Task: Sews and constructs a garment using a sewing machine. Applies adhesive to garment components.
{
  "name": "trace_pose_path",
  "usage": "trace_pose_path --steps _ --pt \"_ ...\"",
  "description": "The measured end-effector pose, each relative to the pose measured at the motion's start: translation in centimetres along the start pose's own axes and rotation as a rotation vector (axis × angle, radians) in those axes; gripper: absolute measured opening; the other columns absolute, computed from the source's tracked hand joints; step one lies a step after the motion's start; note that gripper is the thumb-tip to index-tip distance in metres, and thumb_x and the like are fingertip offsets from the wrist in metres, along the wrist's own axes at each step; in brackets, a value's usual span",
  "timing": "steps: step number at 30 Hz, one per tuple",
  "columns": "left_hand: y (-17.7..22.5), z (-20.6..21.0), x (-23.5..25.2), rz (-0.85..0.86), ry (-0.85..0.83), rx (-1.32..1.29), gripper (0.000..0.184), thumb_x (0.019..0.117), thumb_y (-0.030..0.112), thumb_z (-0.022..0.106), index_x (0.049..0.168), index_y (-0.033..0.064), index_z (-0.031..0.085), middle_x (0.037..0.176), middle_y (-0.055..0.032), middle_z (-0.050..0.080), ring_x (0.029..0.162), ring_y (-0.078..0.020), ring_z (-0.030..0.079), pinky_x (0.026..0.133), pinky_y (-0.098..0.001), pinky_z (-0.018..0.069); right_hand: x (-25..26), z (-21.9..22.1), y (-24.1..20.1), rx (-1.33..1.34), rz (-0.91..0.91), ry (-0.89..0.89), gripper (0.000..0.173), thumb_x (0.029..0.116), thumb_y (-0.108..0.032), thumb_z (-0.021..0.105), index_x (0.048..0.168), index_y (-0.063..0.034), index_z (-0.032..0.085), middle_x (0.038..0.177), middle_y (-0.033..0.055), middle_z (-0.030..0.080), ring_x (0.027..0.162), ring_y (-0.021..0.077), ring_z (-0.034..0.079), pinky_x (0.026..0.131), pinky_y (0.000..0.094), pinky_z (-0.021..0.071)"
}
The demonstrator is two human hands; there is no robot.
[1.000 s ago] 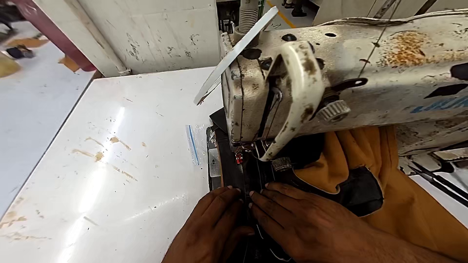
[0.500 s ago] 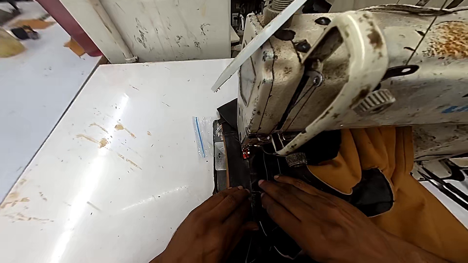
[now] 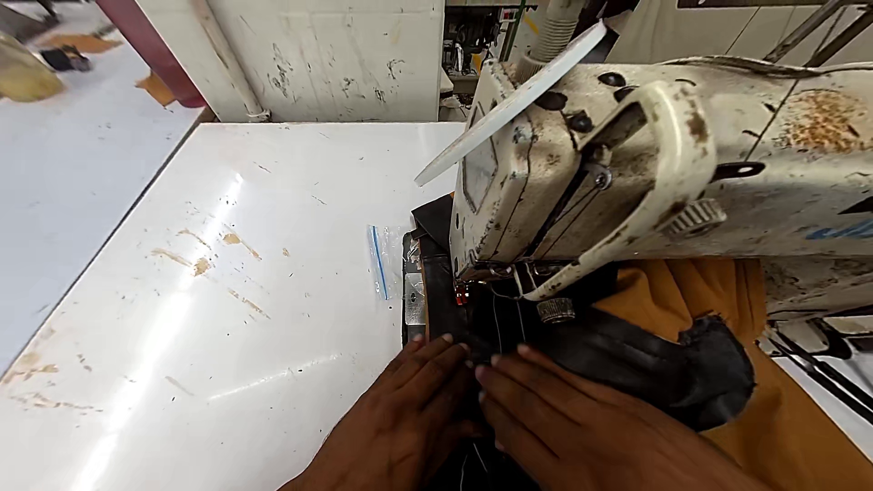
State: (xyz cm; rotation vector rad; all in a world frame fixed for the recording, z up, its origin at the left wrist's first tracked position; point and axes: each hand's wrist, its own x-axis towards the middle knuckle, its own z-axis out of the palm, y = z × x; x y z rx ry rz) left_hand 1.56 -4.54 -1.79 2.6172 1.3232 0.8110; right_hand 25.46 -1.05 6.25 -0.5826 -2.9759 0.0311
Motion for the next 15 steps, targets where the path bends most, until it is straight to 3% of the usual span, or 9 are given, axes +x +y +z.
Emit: trace_pose_path --steps 3,6,10,12,14,15 --pt "-0.2 -0.1 0.1 -0.016 -0.029 0.058 0.056 0.1076 0.05 0.04 0.137 0.0094 0.065 0.144 -0.0075 0.062 0.14 -0.0219 0.053 0.119 -0.0433 0.0386 0.8 3.4 2.4 -0.149 0.133 0.016 0.053 0.11 -0.039 0.033 0.131 -0.0029 0.065 0.134 0.0132 0.067 0.129 0.0264 0.063 0.102 0.0389 0.0533" --pt "-0.1 -0.3 0.5 -0.006 -0.059 0.111 0.058 0.1071 0.054 0.038 0.136 0.0102 0.065 0.145 -0.0072 0.061 0.14 -0.0222 0.053 0.119 -0.0468 0.0383 1.4 4.0 4.3 -0.127 0.222 -0.055 0.062 0.1089 -0.051 0.027 0.137 -0.0081 0.063 0.144 0.0091 0.062 0.132 0.0243 0.06 0.098 0.0382 0.0556" --pt "-0.5 -0.5 0.8 0.018 -0.119 0.128 0.06 0.1075 0.055 0.034 0.136 0.0121 0.063 0.15 -0.0079 0.057 0.144 -0.0235 0.049 0.12 -0.0471 0.0366 1.5 4.1 4.5 -0.083 0.211 -0.062 0.065 0.1083 -0.054 0.025 0.139 -0.0105 0.061 0.147 0.0057 0.06 0.138 0.0218 0.055 0.107 0.0366 0.0494" --pt "-0.7 -0.6 0.8 0.038 -0.125 0.134 0.058 0.1073 0.055 0.034 0.134 0.0132 0.064 0.149 -0.0078 0.058 0.142 -0.024 0.05 0.119 -0.0434 0.0385 1.6 3.6 4.2 -0.094 0.2 -0.055 0.065 0.1079 -0.055 0.026 0.135 -0.0097 0.064 0.141 0.0067 0.064 0.131 0.0207 0.061 0.103 0.0347 0.0517" --pt "-0.9 -0.7 0.9 0.053 -0.125 0.133 0.057 0.107 0.055 0.034 0.132 0.0146 0.065 0.148 -0.0067 0.058 0.141 -0.0237 0.051 0.118 -0.0439 0.0391 1.6 4.0 4.2 -0.096 0.193 0.009 0.066 0.1069 -0.057 0.027 0.129 -0.0089 0.067 0.137 0.0078 0.065 0.114 0.0189 0.068 0.087 0.0313 0.0568" --pt "-1.0 -0.7 1.0 0.06 -0.121 0.135 0.057 0.1069 0.056 0.035 0.132 0.015 0.066 0.148 -0.0064 0.058 0.141 -0.0233 0.051 0.117 -0.0444 0.039 1.6 4.3 4.3 -0.094 0.194 0.025 0.068 0.1066 -0.058 0.027 0.13 -0.0084 0.066 0.139 0.0083 0.063 0.111 0.0187 0.069 0.084 0.0309 0.057"
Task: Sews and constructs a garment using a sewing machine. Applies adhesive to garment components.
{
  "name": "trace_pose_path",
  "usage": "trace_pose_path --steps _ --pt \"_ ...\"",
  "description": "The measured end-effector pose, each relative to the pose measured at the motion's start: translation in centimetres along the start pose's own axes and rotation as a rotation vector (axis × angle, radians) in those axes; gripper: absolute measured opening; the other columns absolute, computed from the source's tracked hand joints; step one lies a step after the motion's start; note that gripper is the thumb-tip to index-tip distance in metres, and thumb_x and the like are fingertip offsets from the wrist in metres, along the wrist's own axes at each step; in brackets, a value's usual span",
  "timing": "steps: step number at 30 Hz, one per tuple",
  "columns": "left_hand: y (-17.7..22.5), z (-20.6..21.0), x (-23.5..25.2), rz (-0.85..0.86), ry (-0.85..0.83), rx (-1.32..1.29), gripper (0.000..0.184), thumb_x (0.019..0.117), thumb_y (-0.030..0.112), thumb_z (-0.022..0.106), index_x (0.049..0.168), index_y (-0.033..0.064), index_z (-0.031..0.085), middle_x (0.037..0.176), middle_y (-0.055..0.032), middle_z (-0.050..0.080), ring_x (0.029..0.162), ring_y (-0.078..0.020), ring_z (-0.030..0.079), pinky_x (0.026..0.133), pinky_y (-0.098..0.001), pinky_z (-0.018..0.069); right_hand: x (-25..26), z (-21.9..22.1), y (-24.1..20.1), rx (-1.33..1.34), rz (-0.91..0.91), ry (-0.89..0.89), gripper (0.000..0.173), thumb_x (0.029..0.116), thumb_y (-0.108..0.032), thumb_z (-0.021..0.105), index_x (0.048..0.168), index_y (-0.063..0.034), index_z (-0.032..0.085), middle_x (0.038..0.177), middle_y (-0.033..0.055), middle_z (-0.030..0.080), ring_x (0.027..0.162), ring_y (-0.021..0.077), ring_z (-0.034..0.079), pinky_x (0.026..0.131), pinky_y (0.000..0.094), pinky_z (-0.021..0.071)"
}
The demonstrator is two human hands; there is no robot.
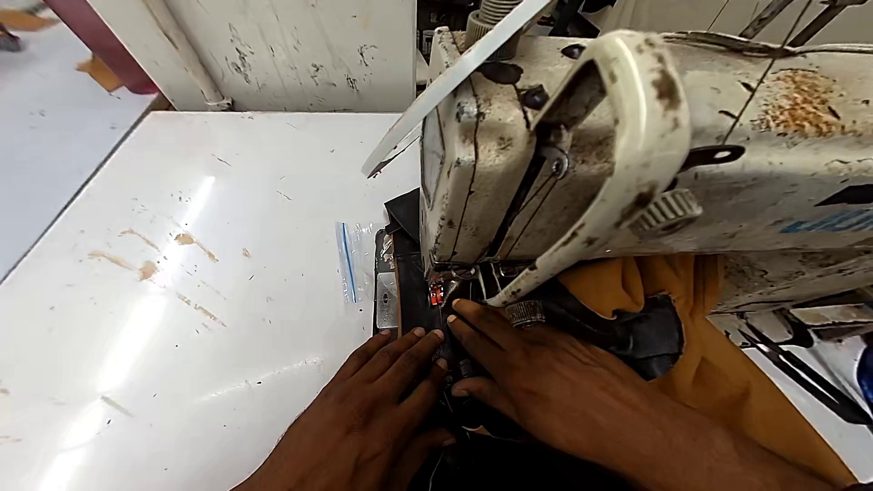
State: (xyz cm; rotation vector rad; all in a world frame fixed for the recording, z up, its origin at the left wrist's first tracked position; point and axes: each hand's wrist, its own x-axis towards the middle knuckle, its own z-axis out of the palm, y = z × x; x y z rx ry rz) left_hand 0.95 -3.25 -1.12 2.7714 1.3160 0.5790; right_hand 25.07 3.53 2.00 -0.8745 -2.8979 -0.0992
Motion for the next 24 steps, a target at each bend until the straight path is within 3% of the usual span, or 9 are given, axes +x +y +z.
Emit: trace_pose_path --steps 9,17,20,24 --pt "-0.2 -0.3 0.2 -0.001 -0.027 0.042 0.056 0.106 0.058 0.034 0.131 0.0185 0.065 0.15 -0.0034 0.057 0.139 -0.0197 0.051 0.112 -0.048 0.0382 -0.1 0.5 0.3 -0.001 -0.033 -0.005 0.072 0.1068 -0.059 0.022 0.139 -0.0076 0.06 0.144 0.0095 0.061 0.128 0.0209 0.062 0.097 0.0314 0.0532" --pt "-0.4 -0.1 0.6 -0.027 -0.022 0.051 0.057 0.1065 0.058 0.031 0.132 0.0195 0.064 0.151 -0.0018 0.056 0.139 -0.0194 0.052 0.11 -0.0493 0.0392 0.1 0.9 0.9 -0.03 -0.034 0.006 0.071 0.1069 -0.06 0.023 0.141 -0.0092 0.059 0.146 0.0074 0.06 0.121 0.022 0.067 0.089 0.0333 0.057" --pt "-0.5 0.0 0.8 -0.03 -0.013 0.059 0.057 0.1067 0.057 0.031 0.131 0.0187 0.064 0.15 -0.0017 0.056 0.137 -0.02 0.054 0.109 -0.0508 0.0399 0.3 1.3 1.4 -0.03 -0.027 0.008 0.07 0.1068 -0.06 0.023 0.144 -0.0111 0.057 0.146 0.0062 0.06 0.131 0.0192 0.06 0.101 0.0341 0.0523" --pt "-0.8 0.1 1.3 -0.037 0.003 0.094 0.056 0.1068 0.057 0.03 0.131 0.0201 0.065 0.149 -0.0002 0.058 0.137 -0.0194 0.054 0.108 -0.0499 0.0409 0.8 1.2 2.0 -0.055 0.011 -0.023 0.07 0.1054 -0.063 0.023 0.143 -0.0162 0.06 0.142 0.0039 0.064 0.129 0.0183 0.062 0.102 0.0358 0.0522"
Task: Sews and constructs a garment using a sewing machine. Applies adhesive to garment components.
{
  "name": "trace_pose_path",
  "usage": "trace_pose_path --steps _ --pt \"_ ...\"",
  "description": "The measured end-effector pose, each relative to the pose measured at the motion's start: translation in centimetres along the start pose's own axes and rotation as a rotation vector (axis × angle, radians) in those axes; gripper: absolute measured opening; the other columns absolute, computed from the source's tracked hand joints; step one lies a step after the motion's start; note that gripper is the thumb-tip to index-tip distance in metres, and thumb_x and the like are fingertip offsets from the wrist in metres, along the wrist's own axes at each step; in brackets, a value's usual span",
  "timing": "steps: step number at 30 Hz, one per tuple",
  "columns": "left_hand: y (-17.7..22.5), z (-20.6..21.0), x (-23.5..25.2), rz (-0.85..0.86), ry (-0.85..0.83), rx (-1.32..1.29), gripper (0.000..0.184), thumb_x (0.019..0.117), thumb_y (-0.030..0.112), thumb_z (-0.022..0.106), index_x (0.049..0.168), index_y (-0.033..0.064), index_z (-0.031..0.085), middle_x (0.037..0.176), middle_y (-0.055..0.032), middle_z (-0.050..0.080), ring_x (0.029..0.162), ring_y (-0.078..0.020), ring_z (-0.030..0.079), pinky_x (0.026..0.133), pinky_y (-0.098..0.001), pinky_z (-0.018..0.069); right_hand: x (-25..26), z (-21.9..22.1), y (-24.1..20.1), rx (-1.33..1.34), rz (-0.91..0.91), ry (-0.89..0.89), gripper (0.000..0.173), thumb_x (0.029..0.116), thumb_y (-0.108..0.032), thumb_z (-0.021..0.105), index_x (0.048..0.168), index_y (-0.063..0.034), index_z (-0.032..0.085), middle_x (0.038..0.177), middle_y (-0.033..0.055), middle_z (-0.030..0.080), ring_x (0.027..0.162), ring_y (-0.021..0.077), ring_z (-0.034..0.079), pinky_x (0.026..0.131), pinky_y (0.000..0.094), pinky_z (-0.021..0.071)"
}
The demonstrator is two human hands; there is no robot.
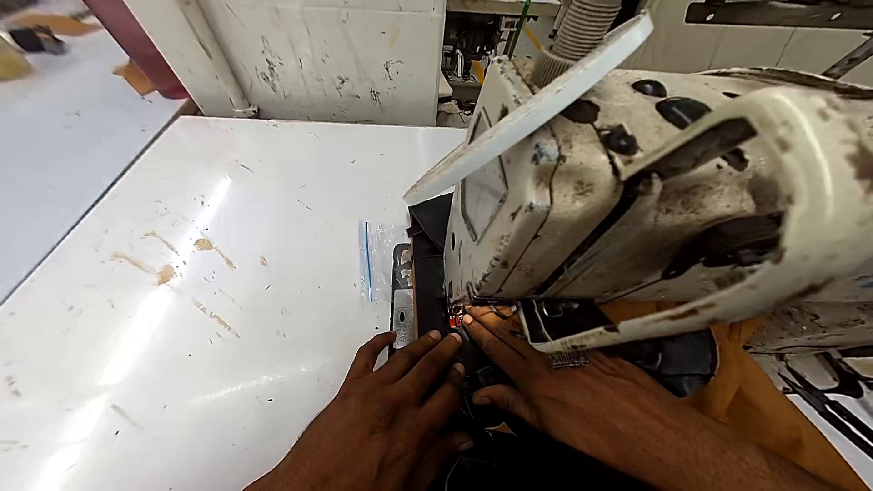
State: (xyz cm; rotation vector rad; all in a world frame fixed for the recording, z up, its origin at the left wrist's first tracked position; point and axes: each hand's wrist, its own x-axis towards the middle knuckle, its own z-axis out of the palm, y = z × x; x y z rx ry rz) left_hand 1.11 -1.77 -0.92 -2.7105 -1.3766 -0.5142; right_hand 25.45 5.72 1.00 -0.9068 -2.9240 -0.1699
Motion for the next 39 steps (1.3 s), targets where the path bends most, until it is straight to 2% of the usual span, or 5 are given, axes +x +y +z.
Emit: trace_pose_path --steps 5,12,20,31,39 --pt "-0.3 0.3 0.2 -0.014 0.009 0.011 0.057 0.1073 0.055 0.028 0.133 0.0198 0.064 0.148 0.0005 0.059 0.138 -0.0196 0.053 0.108 -0.0499 0.0412 0.3 0.3 0.9 0.041 0.059 -0.066 0.073 0.1025 -0.069 0.026 0.144 -0.0196 0.06 0.124 0.0033 0.072 0.121 0.0191 0.066 0.101 0.0374 0.0537" --pt "-0.3 0.4 0.0 -0.048 0.041 -0.084 0.054 0.1067 0.056 0.035 0.134 0.0198 0.065 0.142 -0.0051 0.062 0.137 -0.0213 0.053 0.113 -0.0485 0.0394 -0.3 -0.5 0.6 0.016 -0.153 0.132 0.044 0.1103 -0.041 0.037 0.127 -0.0157 0.068 0.126 0.0022 0.072 0.121 0.0185 0.066 0.093 0.0312 0.0555" --pt "-0.2 0.4 0.1 -0.058 0.029 -0.085 0.054 0.1072 0.055 0.035 0.135 0.0195 0.064 0.143 -0.0039 0.061 0.139 -0.0211 0.052 0.116 -0.0513 0.0371 -0.4 -0.2 1.0 0.019 -0.163 0.112 0.046 0.1106 -0.041 0.035 0.125 -0.0147 0.07 0.123 0.0029 0.073 0.116 0.0189 0.068 0.091 0.0316 0.056" --pt "-0.7 0.9 1.2 -0.091 0.08 -0.046 0.055 0.1085 0.051 0.032 0.135 0.0163 0.066 0.137 -0.0081 0.065 0.139 -0.0251 0.054 0.117 -0.0526 0.038 4.8 -3.3 -0.7 0.201 0.004 -0.021 0.024 0.0972 -0.015 0.06 0.111 -0.0012 0.075 0.098 0.0108 0.076 0.091 0.0215 0.073 0.086 0.0326 0.0561" --pt "-0.5 1.1 1.2 -0.077 0.109 0.004 0.057 0.1089 0.05 0.033 0.134 0.0126 0.066 0.138 -0.0105 0.065 0.137 -0.0273 0.055 0.117 -0.0506 0.0389 4.8 -3.5 -0.8 0.197 0.041 -0.107 0.026 0.0992 -0.018 0.06 0.116 -0.0035 0.075 0.103 0.0089 0.076 0.096 0.0191 0.073 0.09 0.0293 0.0555"
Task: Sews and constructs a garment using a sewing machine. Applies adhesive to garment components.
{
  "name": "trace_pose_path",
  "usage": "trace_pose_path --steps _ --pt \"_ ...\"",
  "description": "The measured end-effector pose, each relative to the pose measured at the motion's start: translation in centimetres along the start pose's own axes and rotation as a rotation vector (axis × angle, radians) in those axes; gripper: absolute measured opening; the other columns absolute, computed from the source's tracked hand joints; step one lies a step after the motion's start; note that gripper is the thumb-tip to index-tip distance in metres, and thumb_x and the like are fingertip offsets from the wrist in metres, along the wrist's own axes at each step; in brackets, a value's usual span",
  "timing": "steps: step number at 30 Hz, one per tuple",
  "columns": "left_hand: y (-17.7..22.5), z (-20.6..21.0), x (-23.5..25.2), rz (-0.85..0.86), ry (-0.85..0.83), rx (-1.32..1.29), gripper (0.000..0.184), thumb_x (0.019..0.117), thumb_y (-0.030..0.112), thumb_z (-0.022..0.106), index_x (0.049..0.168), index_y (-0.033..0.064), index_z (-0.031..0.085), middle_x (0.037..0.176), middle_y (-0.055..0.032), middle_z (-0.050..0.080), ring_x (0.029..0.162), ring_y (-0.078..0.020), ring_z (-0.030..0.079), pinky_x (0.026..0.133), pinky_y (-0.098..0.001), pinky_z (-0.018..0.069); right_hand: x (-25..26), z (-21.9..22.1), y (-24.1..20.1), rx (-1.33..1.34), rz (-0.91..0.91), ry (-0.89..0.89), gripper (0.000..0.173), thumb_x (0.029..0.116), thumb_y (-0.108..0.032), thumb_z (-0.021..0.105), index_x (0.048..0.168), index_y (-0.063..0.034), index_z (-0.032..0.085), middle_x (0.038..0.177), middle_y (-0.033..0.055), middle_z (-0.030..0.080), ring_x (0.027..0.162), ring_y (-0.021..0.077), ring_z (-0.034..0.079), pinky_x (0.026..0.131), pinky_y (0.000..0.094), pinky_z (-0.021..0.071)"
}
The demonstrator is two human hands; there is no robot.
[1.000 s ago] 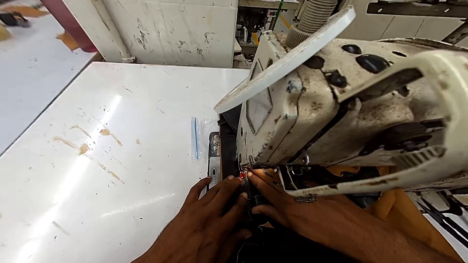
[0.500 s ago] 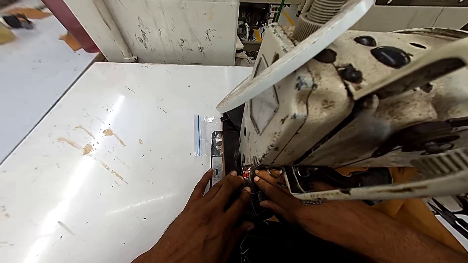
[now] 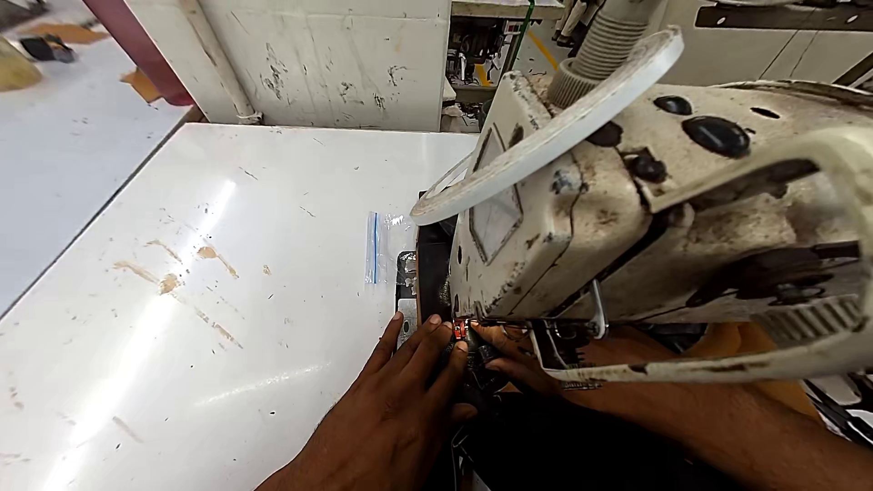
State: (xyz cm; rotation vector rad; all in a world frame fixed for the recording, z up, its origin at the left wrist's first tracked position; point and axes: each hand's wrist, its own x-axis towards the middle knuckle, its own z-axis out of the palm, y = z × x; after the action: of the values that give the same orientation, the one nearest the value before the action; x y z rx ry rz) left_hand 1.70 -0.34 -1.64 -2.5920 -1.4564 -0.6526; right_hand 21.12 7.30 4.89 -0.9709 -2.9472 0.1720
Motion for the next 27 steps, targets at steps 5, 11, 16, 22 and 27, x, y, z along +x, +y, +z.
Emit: trace_pose_path --steps 5,11,16,22,27 --pt "0.3 0.0 -0.4 0.009 0.082 -0.043 0.047 0.1085 0.044 0.043 0.125 0.0075 0.069 0.127 -0.0089 0.07 0.127 -0.0226 0.062 0.114 -0.041 0.0446 -3.0 2.4 2.7 -0.127 -0.212 0.262 0.036 0.1061 -0.034 0.048 0.123 -0.014 0.072 0.108 0.0034 0.075 0.099 0.0187 0.073 0.08 0.0348 0.0594" --pt "0.4 0.0 -0.5 0.033 0.127 -0.102 0.039 0.1077 0.039 0.049 0.118 0.0094 0.073 0.117 -0.0079 0.073 0.118 -0.0206 0.067 0.106 -0.0344 0.051 -7.5 -1.3 0.1 0.044 -0.261 -0.041 0.044 0.1113 -0.037 0.039 0.114 -0.0039 0.068 0.114 0.0134 0.073 0.108 0.0282 0.071 0.103 0.044 0.0522" --pt "0.4 0.3 -0.5 0.036 0.129 -0.098 0.039 0.1077 0.039 0.049 0.116 0.0094 0.074 0.117 -0.0077 0.073 0.117 -0.0207 0.067 0.104 -0.0333 0.0522 -7.9 -3.0 -0.8 0.148 -0.309 -0.112 0.048 0.1103 -0.039 0.042 0.09 -0.0034 0.066 0.076 0.0134 0.065 0.082 0.032 0.068 0.096 0.0458 0.0513" --pt "0.4 0.2 -0.5 0.043 0.13 -0.097 0.036 0.1077 0.035 0.05 0.115 0.0089 0.074 0.115 -0.008 0.073 0.115 -0.0207 0.068 0.103 -0.0327 0.0527 -6.9 -0.8 -1.7 0.066 -0.171 -0.028 0.04 0.109 -0.041 0.041 0.113 -0.0105 0.067 0.127 0.0095 0.067 0.115 0.0278 0.065 0.095 0.0421 0.0522" --pt "0.4 0.0 -0.7 0.077 0.122 -0.087 0.028 0.1069 0.03 0.052 0.119 0.0178 0.074 0.111 -0.0065 0.072 0.111 -0.0206 0.068 0.098 -0.0327 0.0539 -6.4 1.5 -1.8 -0.093 -0.058 0.039 0.061 0.1084 -0.052 0.029 0.133 -0.0091 0.064 0.148 0.006 0.059 0.134 0.0235 0.058 0.105 0.0386 0.0494"
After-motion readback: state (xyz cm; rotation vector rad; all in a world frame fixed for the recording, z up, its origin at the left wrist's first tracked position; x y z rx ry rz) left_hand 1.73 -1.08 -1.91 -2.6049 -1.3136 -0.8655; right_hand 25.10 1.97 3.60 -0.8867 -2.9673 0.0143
